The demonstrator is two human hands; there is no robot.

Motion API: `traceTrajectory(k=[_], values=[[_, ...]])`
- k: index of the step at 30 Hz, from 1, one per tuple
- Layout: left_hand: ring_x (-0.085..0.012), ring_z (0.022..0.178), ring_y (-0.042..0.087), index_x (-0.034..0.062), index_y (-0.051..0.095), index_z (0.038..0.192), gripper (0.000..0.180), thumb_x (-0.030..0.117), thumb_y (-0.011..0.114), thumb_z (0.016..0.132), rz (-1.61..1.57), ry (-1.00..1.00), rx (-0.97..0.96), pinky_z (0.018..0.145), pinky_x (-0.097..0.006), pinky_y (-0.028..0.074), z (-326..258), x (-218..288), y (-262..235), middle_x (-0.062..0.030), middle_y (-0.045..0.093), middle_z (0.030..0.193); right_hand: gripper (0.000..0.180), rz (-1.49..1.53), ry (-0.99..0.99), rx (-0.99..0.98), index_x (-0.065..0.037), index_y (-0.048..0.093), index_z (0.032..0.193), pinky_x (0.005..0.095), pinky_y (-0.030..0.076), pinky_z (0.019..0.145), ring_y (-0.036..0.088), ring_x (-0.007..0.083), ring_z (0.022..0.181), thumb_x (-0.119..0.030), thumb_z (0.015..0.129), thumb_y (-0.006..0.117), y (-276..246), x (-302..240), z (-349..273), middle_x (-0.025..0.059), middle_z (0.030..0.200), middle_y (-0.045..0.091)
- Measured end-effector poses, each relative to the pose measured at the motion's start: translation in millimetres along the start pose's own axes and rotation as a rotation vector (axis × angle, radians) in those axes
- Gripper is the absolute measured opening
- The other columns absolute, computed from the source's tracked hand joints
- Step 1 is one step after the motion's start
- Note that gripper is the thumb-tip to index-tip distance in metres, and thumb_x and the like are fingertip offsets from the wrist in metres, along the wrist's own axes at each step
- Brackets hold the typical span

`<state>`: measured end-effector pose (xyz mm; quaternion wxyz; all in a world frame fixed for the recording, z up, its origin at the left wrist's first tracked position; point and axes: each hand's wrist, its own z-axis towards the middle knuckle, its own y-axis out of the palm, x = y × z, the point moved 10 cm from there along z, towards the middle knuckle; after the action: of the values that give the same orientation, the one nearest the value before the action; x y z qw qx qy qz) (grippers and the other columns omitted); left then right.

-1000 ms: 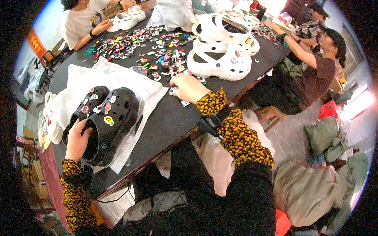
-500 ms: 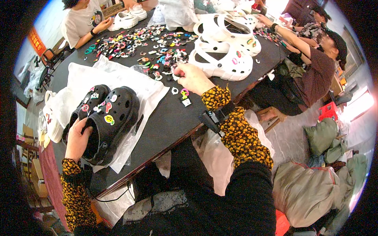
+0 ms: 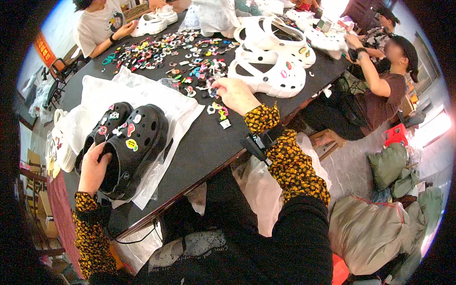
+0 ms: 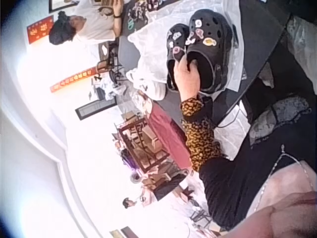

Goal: Attach decorative charms to the holes of rubber clog shoes.

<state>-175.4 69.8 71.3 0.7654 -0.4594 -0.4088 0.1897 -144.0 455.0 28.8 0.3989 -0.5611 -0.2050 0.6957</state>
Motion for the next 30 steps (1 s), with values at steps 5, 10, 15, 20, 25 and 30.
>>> traceTrajectory(k=[5,10,15,20,25,30], values=[[-0.0312,0.098,0.06,-0.0029,0.059,0.108,0.03,-0.002,0.057,0.078,-0.005,-0.012,-0.008,0.086,-0.033,0.045,-1,1,1,-0.0168,0.061,0.106,0.017,-0.019,-0.103,0.204,-0.004,0.066,0.094,0.0406,0.049,0.079,0.063,0.0343,0.089,-0.012,0.082,0.056,-13,-9,-3,0.0183,0.086,0.066],[-0.0354,0.103,0.056,-0.0005,0.059,0.109,0.03,0.005,0.06,0.08,0.007,-0.018,-0.027,0.088,-0.038,0.044,1,-1,3,-0.0178,0.06,0.109,0.015,-0.11,-0.114,-0.008,-0.003,0.064,0.09,0.0415,0.048,0.077,0.062,0.0343,0.087,-0.013,0.08,0.06,6,-20,-7,0.0179,0.089,0.064],[-0.0354,0.104,0.055,-0.0003,0.059,0.11,0.031,0.006,0.061,0.08,0.009,-0.022,-0.019,0.089,-0.039,0.044,-2,-6,0,-0.0178,0.06,0.11,0.017,-0.338,-0.298,-0.135,-0.002,0.063,0.086,0.0425,0.047,0.079,0.06,0.0328,0.09,-0.017,0.077,0.064,43,-36,-18,0.0147,0.086,0.061],[-0.0356,0.105,0.055,-0.0003,0.059,0.11,0.031,0.006,0.062,0.08,-0.005,-0.046,-0.021,0.089,-0.039,0.044,-1,-9,3,-0.0179,0.059,0.11,0.011,-0.269,-0.23,-0.176,-0.002,0.061,0.082,0.0422,0.046,0.081,0.059,0.0332,0.089,-0.013,0.079,0.06,39,-29,-17,0.0151,0.086,0.061],[-0.032,0.097,0.059,-0.0031,0.058,0.108,0.03,-0.002,0.058,0.078,0.026,0.007,0.011,0.086,-0.033,0.045,-1,-2,0,-0.017,0.061,0.104,0.012,-0.186,-0.119,-0.172,-0.002,0.061,0.083,0.0416,0.045,0.081,0.058,0.0331,0.091,-0.013,0.081,0.057,31,-23,-16,0.0156,0.086,0.06],[-0.032,0.098,0.059,-0.0031,0.059,0.108,0.03,-0.003,0.058,0.078,0.008,0.0,0.01,0.086,-0.033,0.044,-1,0,-1,-0.0169,0.06,0.105,0.011,-0.255,-0.269,-0.165,-0.003,0.061,0.084,0.0413,0.045,0.083,0.056,0.0318,0.095,-0.013,0.079,0.061,39,-32,-24,0.0149,0.092,0.059]])
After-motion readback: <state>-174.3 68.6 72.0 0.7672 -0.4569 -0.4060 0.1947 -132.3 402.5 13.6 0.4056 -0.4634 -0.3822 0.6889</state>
